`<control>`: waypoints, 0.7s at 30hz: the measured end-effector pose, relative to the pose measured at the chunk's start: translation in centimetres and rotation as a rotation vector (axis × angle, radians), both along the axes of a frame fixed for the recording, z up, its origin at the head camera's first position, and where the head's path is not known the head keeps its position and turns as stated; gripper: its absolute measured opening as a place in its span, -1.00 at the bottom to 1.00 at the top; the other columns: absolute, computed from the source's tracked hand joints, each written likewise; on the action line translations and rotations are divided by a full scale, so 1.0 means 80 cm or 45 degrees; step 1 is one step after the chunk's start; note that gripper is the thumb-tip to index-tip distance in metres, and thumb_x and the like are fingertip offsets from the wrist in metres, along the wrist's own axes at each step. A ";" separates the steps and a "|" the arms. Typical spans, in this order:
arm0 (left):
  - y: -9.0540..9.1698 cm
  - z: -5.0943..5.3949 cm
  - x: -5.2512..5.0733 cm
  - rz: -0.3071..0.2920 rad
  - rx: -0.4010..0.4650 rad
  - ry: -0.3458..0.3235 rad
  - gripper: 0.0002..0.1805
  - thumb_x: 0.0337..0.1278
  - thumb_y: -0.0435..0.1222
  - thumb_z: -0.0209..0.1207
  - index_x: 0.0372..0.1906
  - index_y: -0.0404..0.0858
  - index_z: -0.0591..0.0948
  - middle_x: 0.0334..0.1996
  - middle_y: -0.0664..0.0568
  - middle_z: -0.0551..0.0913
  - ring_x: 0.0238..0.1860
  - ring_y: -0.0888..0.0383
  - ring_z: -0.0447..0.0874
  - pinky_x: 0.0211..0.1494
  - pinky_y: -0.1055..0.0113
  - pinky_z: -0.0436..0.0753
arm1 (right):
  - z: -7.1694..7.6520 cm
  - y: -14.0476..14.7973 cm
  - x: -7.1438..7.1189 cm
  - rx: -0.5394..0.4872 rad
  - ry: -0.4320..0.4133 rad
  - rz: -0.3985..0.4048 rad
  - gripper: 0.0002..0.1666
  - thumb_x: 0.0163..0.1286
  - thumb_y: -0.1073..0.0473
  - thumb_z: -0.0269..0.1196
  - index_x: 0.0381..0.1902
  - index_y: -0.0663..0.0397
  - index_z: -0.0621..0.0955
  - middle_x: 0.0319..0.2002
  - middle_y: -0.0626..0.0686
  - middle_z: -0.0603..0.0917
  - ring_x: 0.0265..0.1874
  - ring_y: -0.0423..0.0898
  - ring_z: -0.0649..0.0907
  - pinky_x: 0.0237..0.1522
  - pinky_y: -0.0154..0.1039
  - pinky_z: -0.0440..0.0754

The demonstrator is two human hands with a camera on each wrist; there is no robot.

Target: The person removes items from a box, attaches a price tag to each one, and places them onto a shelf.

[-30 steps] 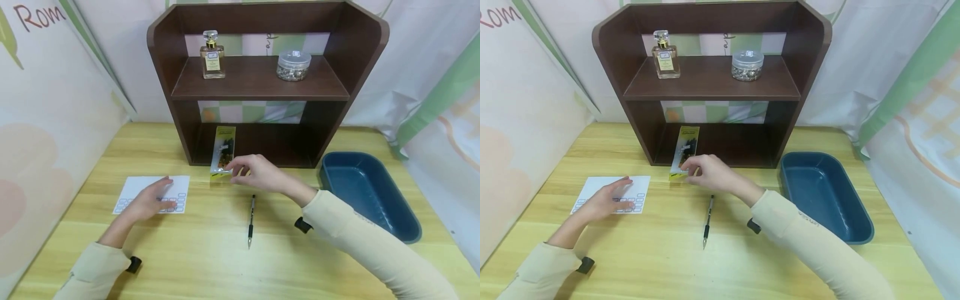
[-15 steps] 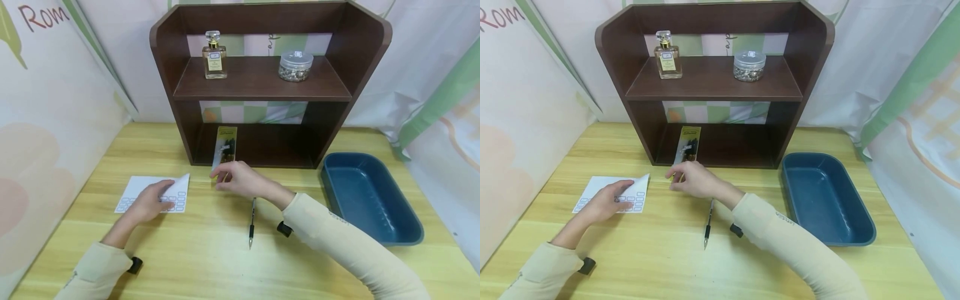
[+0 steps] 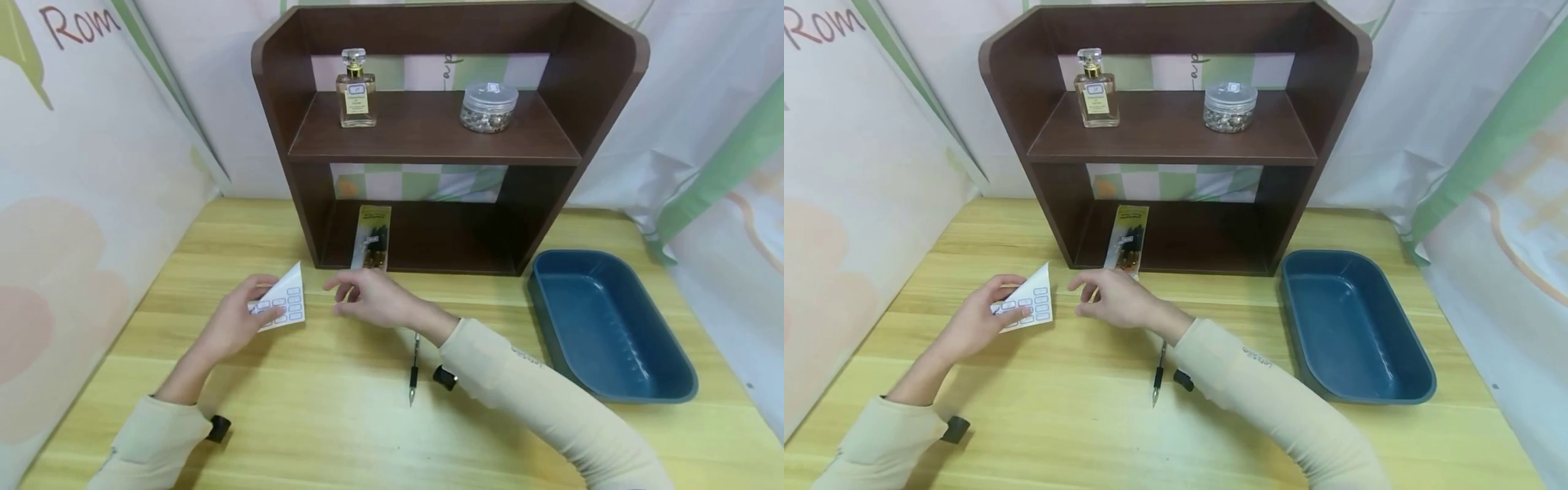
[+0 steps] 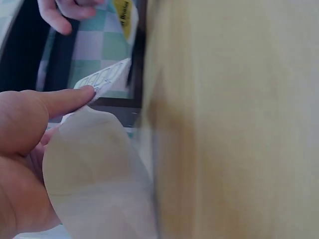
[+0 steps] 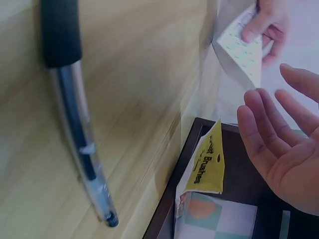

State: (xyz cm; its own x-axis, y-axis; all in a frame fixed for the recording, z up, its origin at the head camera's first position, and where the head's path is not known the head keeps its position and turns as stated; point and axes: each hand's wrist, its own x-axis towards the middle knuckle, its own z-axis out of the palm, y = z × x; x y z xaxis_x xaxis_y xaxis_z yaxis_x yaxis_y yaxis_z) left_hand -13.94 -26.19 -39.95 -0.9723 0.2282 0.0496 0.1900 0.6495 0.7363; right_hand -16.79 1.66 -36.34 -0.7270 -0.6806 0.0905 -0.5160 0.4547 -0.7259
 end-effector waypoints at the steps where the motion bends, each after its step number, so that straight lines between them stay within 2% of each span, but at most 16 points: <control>1: 0.001 0.003 0.001 0.002 0.020 -0.003 -0.46 0.30 -0.37 0.29 0.31 -0.31 0.39 0.19 -0.36 0.57 0.07 -0.18 0.65 0.05 -0.05 0.62 | 0.000 -0.001 0.000 -0.009 -0.007 -0.001 -0.53 0.37 0.24 0.37 0.22 0.10 0.58 -0.12 0.11 0.73 -0.22 -0.07 0.71 -0.16 -0.32 0.65; 5: 0.007 0.014 0.004 -0.010 0.081 -0.003 -0.51 0.29 -0.35 0.31 0.24 -0.27 0.41 0.18 -0.34 0.59 0.05 -0.16 0.67 -0.09 0.13 0.67 | 0.000 -0.007 -0.001 -0.075 -0.027 -0.001 -0.42 0.39 0.23 0.35 0.34 0.02 0.49 0.01 0.18 0.67 -0.08 -0.03 0.69 -0.08 -0.28 0.66; 7: 0.012 0.019 0.007 -0.023 0.093 0.019 -0.53 0.27 -0.35 0.32 0.22 -0.26 0.44 0.17 -0.32 0.60 0.06 -0.15 0.66 -0.11 0.15 0.67 | -0.002 -0.012 -0.001 -0.144 -0.036 0.004 -0.40 0.40 0.26 0.34 0.36 0.01 0.47 0.02 0.16 0.67 -0.06 -0.03 0.68 -0.07 -0.25 0.67; 10: 0.020 0.025 0.011 -0.047 0.109 0.058 -0.56 0.26 -0.35 0.33 0.19 -0.24 0.49 0.14 -0.27 0.63 0.09 -0.16 0.64 -0.10 0.13 0.67 | -0.003 -0.021 -0.002 -0.252 -0.024 0.014 -0.43 0.39 0.32 0.33 0.33 0.04 0.50 -0.05 0.11 0.70 -0.10 -0.07 0.69 -0.09 -0.19 0.68; 14: 0.027 0.030 0.014 -0.050 0.137 0.085 -0.59 0.28 -0.34 0.32 0.19 -0.23 0.53 0.11 -0.19 0.66 0.11 -0.18 0.63 -0.08 0.12 0.68 | -0.004 -0.030 -0.003 -0.362 -0.055 0.025 -0.51 0.36 0.39 0.33 0.23 0.11 0.56 -0.18 0.06 0.72 -0.23 -0.10 0.70 -0.24 -0.26 0.63; 17: 0.030 0.032 0.016 -0.039 0.165 0.078 -0.59 0.30 -0.30 0.31 0.20 -0.22 0.55 0.13 -0.18 0.64 0.10 -0.21 0.64 -0.15 0.18 0.72 | -0.006 -0.033 -0.004 -0.431 -0.143 0.022 -0.56 0.35 0.45 0.31 0.17 0.17 0.60 -0.25 0.10 0.70 -0.32 -0.08 0.67 -0.32 -0.31 0.62; 19: 0.031 0.033 0.018 -0.036 0.166 0.077 -0.58 0.31 -0.28 0.31 0.22 -0.22 0.56 0.15 -0.19 0.62 0.11 -0.22 0.64 -0.18 0.18 0.74 | -0.007 -0.035 -0.005 -0.484 -0.221 0.016 -0.58 0.35 0.48 0.29 0.15 0.21 0.61 -0.26 0.15 0.68 -0.33 -0.08 0.66 -0.26 -0.22 0.69; 21: 0.032 0.034 0.020 -0.033 0.147 0.100 -0.56 0.30 -0.27 0.32 0.24 -0.22 0.57 0.18 -0.19 0.60 0.11 -0.20 0.63 -0.11 0.14 0.72 | -0.008 -0.036 -0.006 -0.535 -0.284 0.002 -0.59 0.34 0.51 0.27 0.14 0.25 0.61 -0.26 0.19 0.67 -0.34 -0.08 0.66 -0.21 -0.04 0.74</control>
State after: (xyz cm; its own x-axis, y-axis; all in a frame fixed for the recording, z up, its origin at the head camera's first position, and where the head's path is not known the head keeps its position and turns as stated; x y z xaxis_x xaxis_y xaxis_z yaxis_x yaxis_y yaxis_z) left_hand -12.35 -23.62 -37.26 -0.9583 0.2417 0.1525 0.2655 0.5553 0.7881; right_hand -17.25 -1.20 -37.00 -0.7592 -0.6194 0.1999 -0.3273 0.0978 -0.9399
